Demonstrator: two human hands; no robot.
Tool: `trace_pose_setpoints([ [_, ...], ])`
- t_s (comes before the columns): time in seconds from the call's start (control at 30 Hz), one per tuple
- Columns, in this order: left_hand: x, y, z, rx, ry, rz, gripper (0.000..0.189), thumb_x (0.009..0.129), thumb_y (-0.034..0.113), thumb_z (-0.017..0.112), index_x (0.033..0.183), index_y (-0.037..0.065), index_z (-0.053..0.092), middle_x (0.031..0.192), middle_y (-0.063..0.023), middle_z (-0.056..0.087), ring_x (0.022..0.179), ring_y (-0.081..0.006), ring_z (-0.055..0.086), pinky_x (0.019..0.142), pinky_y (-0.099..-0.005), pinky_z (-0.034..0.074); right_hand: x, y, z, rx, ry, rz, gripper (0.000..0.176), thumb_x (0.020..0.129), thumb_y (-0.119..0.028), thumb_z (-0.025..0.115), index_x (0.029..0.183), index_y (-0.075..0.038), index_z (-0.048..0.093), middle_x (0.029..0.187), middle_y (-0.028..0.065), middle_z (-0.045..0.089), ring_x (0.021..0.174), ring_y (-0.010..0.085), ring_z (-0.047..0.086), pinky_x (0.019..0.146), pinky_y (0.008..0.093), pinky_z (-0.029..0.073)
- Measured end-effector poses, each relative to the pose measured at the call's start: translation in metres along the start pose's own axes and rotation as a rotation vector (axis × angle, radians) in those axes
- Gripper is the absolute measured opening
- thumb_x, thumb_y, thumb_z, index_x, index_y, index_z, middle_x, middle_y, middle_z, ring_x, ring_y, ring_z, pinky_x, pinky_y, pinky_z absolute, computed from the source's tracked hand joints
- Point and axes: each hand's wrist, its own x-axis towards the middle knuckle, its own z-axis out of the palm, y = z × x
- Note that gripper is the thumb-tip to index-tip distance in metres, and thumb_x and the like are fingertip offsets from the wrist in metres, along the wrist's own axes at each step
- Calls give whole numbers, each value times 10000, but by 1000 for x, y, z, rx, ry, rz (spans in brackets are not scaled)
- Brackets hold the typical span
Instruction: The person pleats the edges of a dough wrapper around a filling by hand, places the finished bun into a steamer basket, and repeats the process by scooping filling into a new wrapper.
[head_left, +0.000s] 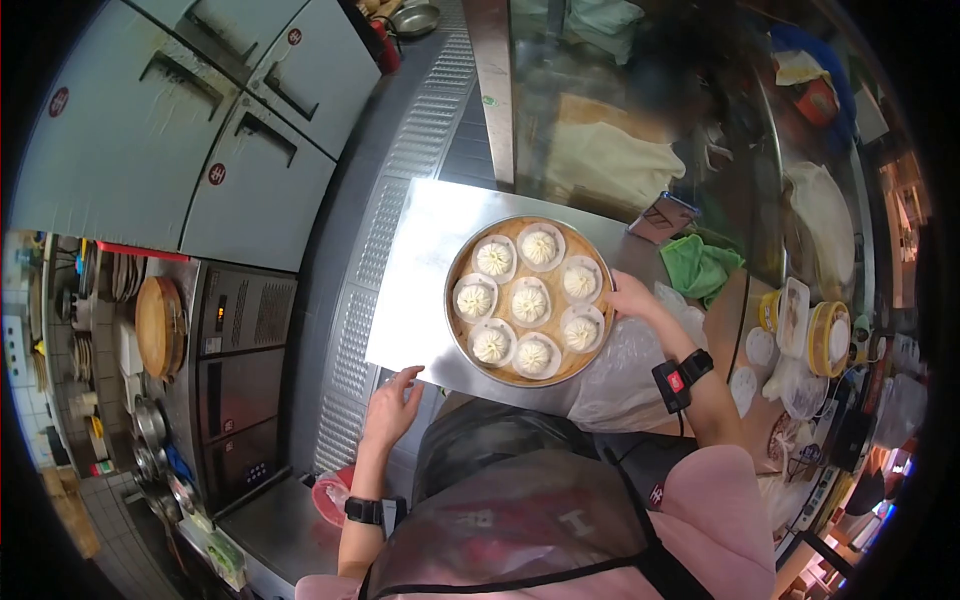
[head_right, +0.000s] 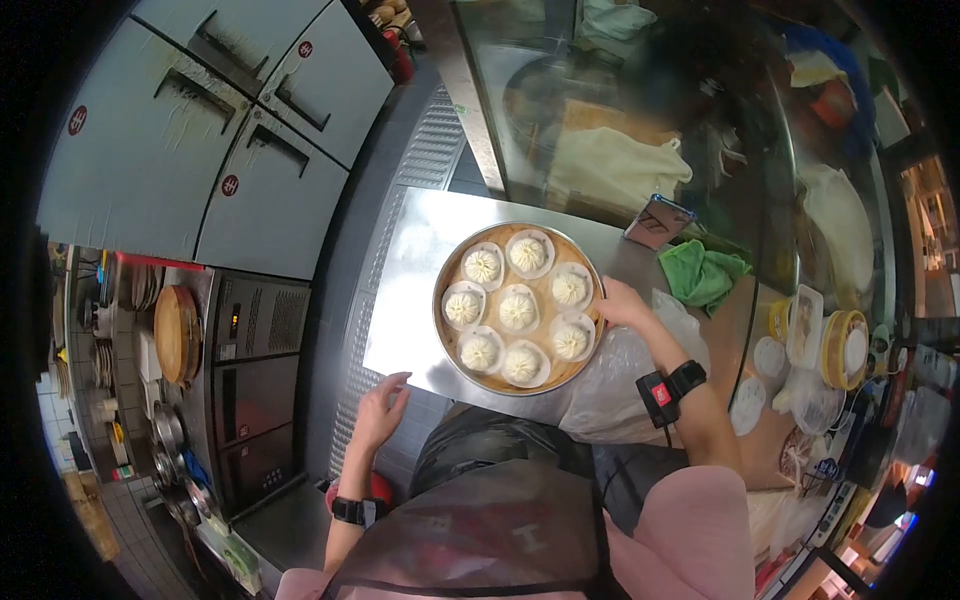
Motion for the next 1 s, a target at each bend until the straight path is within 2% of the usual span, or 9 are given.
trace_pose_setpoints([
  [0.13, 3, 8, 26, -138, -86, -159, 330, 873, 202, 554, 1181, 82, 552, 1008, -170, 645, 903, -297, 642, 783, -394, 495, -6, -6, 1, -24, -36, 66, 315, 774, -203, 561, 1004, 12, 571, 893, 185, 655, 710, 278, 670, 584, 361, 539],
  [0.2, 3, 14, 33, -176, -107, -153, 341, 872, 212, 555, 1186, 81, 547, 1010, -170, 643, 905, -297, 641, 786, -393, 496, -18, -24, -1, -582, 54, -87, 333, 774, -237, 583, 1014, -6, 575, 865, 184, 658, 802, 303, 656, 693, 396, 530],
  [0.23, 3, 13, 32, -212, -130, -147, 351, 870, 221, 555, 1191, 80, 542, 1012, -170, 642, 907, -297, 640, 789, -392, 496, -33, -48, 0, -703, 147, -4, 310, 788, -231, 585, 1028, -35, 577, 946, 164, 644, 899, 336, 620, 799, 425, 493],
  [0.27, 3, 12, 32, -215, -129, -147, 351, 870, 221, 555, 1191, 80, 542, 1012, -170, 642, 907, -297, 640, 789, -392, 496, -39, -62, 11, -706, 147, -4, 310, 788, -231, 585, 1028, -35, 577, 946, 164, 644, 899, 336, 620, 799, 425, 493],
  [0.33, 4, 8, 33, -179, -140, -129, 349, 889, 173, 551, 1211, 41, 523, 1014, -180, 647, 890, -288, 647, 784, -357, 508, -52, -80, 35, -498, 506, -360, 309, 768, -110, 622, 1068, -56, 574, 1019, 143, 602, 921, 323, 604, 781, 401, 495],
  [0.4, 4, 1, 32, -176, -139, -114, 343, 888, 173, 551, 1203, 38, 529, 1013, -184, 646, 896, -289, 646, 786, -357, 506, -51, -88, 69, -315, 365, -690, 359, 756, -107, 649, 1102, -59, 564, 1121, 137, 533, 1027, 318, 550, 837, 408, 474],
  [0.47, 3, -2, 27, -169, -139, -109, 337, 888, 173, 551, 1195, 35, 536, 1013, -188, 645, 903, -290, 645, 788, -357, 505, -38, -96, 97, -340, 314, -762, 438, 734, -134, 685, 1139, -49, 543, 1180, 143, 485, 1087, 319, 502, 882, 406, 450],
  [0.7, -4, -16, 13, -161, -114, -153, 330, 882, 179, 559, 1176, 30, 554, 1002, -193, 644, 910, -306, 637, 784, -365, 498, -18, -95, 127, -407, 268, -616, 457, 754, -141, 642, 1170, -5, 510, 1226, 216, 449, 1179, 355, 428, 950, 427, 404],
  [1.0, 0, -24, 9, -118, -132, -141, 328, 868, 204, 566, 1166, 68, 567, 1031, -169, 640, 909, -295, 639, 764, -373, 495, -22, -97, 134, -558, 404, -509, 516, 757, -234, 667, 1186, -4, 496, 1116, 168, 494, 1037, 302, 491, 874, 400, 438],
])
